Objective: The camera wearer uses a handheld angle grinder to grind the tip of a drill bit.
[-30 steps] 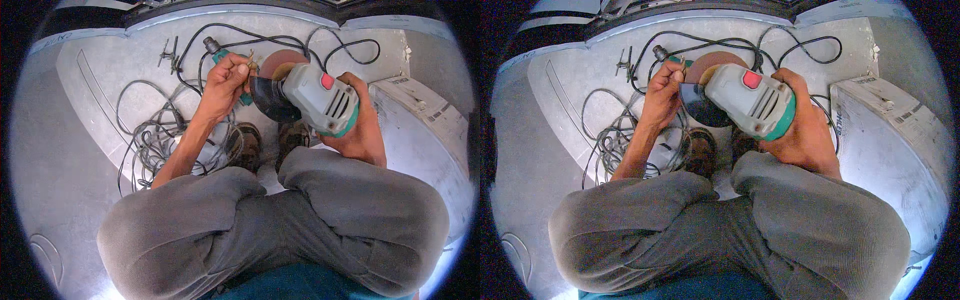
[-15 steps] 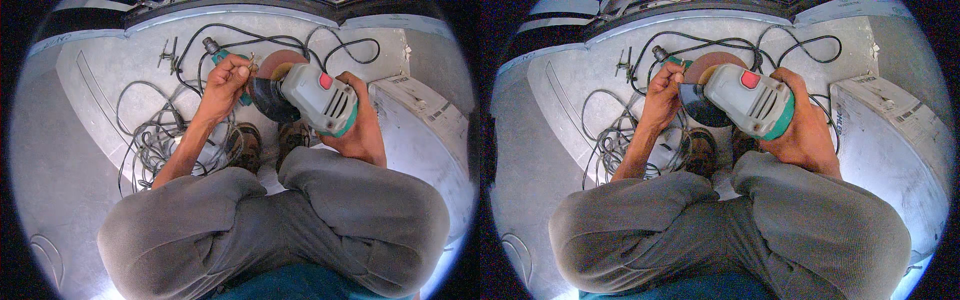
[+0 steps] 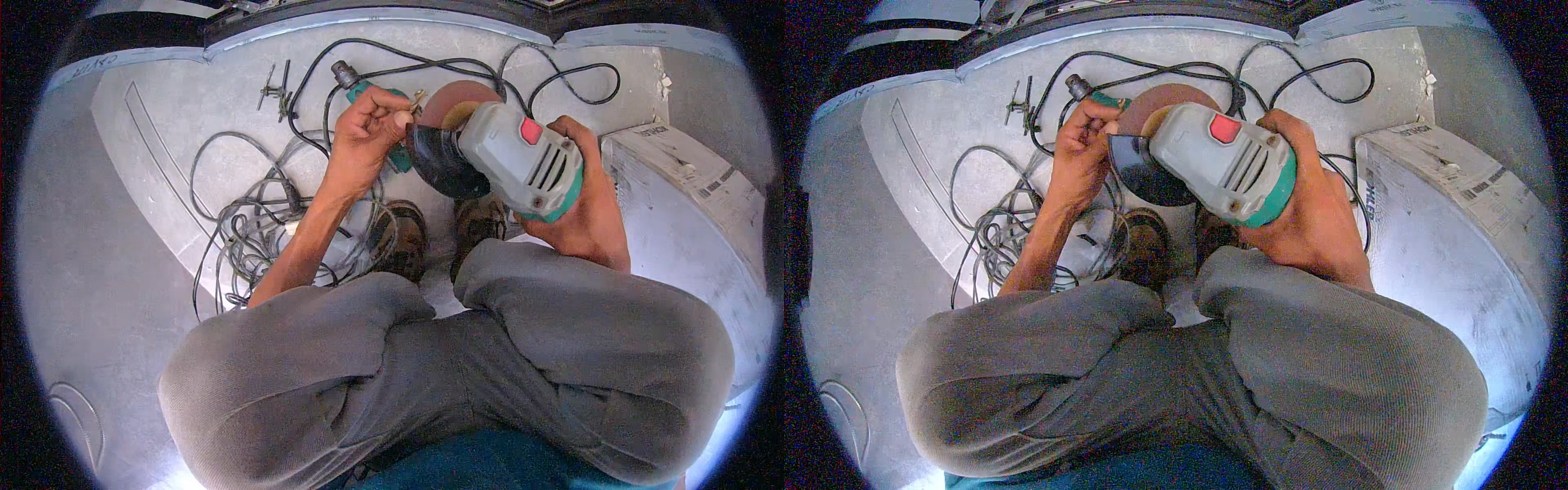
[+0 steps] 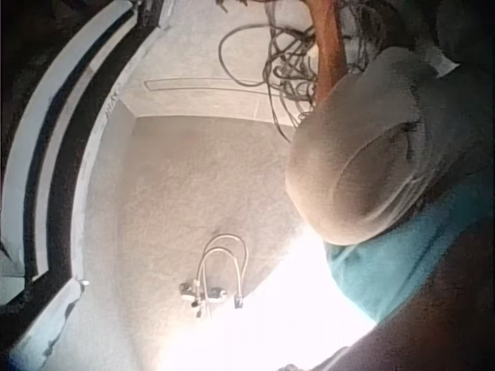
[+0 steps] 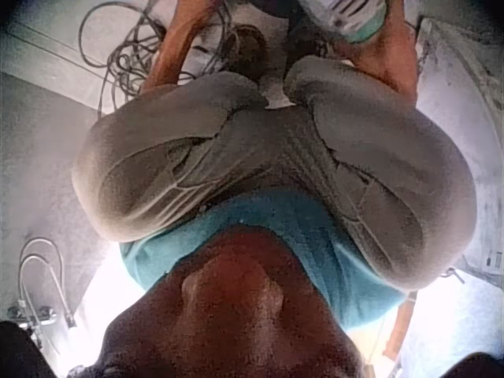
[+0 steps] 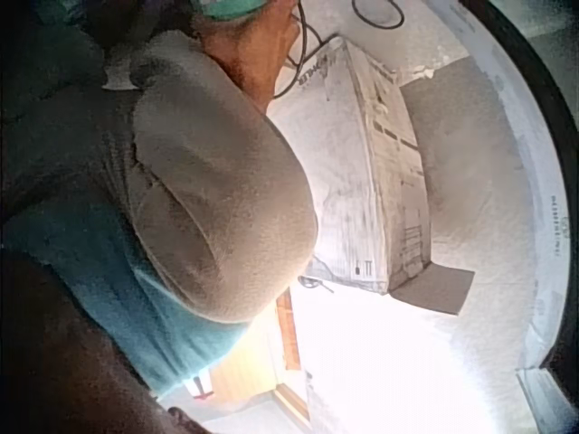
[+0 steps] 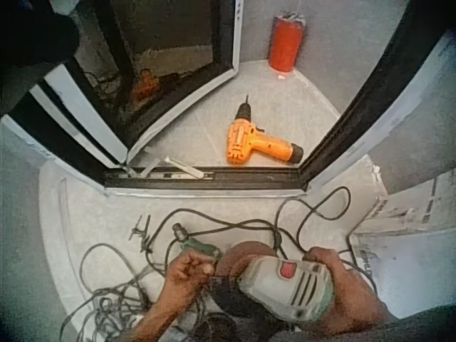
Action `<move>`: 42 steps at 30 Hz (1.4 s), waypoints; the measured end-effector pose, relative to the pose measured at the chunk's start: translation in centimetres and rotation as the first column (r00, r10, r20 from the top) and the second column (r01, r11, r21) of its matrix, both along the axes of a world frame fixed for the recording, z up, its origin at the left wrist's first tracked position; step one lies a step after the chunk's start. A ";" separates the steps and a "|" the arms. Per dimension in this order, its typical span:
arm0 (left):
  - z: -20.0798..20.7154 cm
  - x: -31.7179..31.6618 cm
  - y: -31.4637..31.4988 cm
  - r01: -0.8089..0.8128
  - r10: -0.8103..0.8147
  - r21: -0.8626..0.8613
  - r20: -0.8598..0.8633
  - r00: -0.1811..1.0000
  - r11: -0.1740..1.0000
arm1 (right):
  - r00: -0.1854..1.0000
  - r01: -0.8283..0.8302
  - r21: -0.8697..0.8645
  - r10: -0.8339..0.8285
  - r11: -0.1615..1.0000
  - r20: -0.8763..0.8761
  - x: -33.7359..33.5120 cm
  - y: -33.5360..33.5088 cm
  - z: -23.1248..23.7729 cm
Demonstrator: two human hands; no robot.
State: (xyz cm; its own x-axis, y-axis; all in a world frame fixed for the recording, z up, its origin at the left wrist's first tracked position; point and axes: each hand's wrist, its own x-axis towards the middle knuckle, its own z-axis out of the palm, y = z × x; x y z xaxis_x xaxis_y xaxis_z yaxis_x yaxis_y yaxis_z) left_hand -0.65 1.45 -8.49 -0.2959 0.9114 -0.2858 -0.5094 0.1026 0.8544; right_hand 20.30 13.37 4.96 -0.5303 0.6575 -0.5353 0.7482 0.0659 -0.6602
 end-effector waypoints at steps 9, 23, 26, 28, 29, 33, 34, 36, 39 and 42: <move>0.6 0.3 0.4 -0.019 0.019 0.002 -0.055 0.998 1.000 | 0.999 -0.037 0.058 0.036 0.998 0.024 0.3 0.1 -0.1; 1.2 0.0 0.2 0.010 -0.018 -0.082 -0.097 0.995 0.997 | 1.000 -0.010 0.034 0.009 0.999 0.027 -0.2 0.1 0.4; 1.4 0.0 0.3 0.008 -0.018 -0.090 -0.114 0.993 0.996 | 0.999 -0.023 0.050 0.022 0.998 0.031 -0.2 0.1 0.4; 1.3 0.0 0.2 0.004 -0.012 -0.076 -0.108 0.994 0.997 | 0.999 -0.024 0.031 0.023 0.999 0.029 -0.1 0.2 0.4; 1.1 -0.1 0.2 0.009 -0.015 -0.066 -0.094 0.995 0.998 | 0.999 -0.025 0.013 0.025 1.000 0.027 0.0 0.2 0.4; 0.6 0.3 0.3 0.005 -0.008 -0.039 -0.066 0.998 0.999 | 0.999 -0.007 0.020 0.007 1.000 0.047 0.0 0.1 0.2; 0.6 0.2 0.3 0.004 -0.007 -0.040 -0.070 0.997 0.999 | 0.998 -0.016 0.023 0.014 1.000 0.058 -0.1 0.1 0.3; 0.7 0.0 0.2 -0.013 0.012 -0.007 -0.096 0.995 1.000 | 0.998 -0.024 0.024 0.023 0.999 0.064 -0.3 0.2 0.5; 0.8 0.1 0.1 -0.016 0.012 -0.039 -0.100 0.995 0.999 | 0.999 -0.025 0.024 0.024 0.999 0.037 -0.2 0.2 0.3; 0.9 0.2 0.2 -0.004 -0.001 -0.046 -0.098 0.995 0.999 | 1.000 0.001 0.052 -0.001 0.999 -0.009 0.3 -0.1 -0.6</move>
